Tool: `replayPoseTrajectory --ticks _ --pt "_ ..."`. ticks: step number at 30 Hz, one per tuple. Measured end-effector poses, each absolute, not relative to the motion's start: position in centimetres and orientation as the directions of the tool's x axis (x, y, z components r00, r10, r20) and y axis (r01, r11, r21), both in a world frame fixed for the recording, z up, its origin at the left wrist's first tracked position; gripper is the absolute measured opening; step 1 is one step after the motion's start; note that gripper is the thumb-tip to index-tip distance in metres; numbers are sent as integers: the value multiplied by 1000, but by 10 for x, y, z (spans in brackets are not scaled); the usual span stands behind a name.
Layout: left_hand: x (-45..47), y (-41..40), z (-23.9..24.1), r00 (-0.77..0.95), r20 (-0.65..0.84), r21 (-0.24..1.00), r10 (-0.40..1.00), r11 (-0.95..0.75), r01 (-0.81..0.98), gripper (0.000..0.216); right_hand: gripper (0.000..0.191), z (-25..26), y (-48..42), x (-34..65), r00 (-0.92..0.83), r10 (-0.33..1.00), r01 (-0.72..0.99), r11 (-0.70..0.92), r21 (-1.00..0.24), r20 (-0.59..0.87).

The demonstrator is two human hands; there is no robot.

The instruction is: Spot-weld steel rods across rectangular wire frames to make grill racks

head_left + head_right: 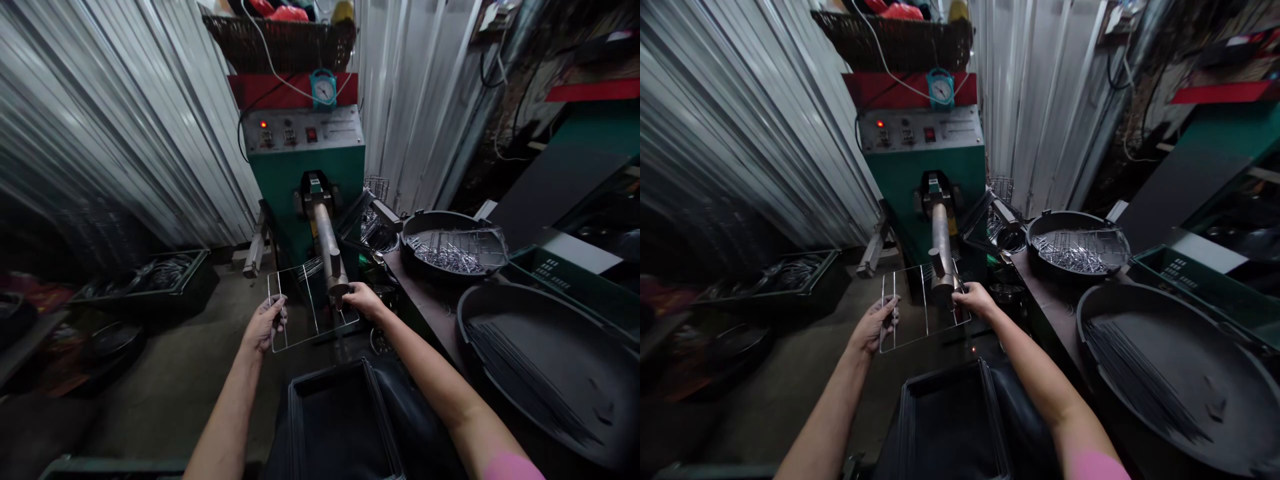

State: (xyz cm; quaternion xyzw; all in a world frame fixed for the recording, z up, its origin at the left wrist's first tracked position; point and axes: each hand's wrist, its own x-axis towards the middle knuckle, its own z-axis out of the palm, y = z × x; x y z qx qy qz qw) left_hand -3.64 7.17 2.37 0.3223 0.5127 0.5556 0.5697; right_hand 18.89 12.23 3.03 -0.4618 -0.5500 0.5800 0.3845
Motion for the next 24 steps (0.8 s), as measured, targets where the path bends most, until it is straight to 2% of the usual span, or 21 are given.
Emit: replayPoseTrajectory --ticks 9,18,24 --pt "-47 97 23 -148 -264 911 953 197 -362 26 17 45 139 177 -266 957 92 -90 -992 -111" --pt "-47 110 25 -148 -326 901 934 259 -348 22 17 40 149 176 -238 956 115 -149 -982 -173" --pt "-44 89 25 -140 -200 937 970 148 -318 32 23 40 125 196 -250 948 76 -182 -980 -195"
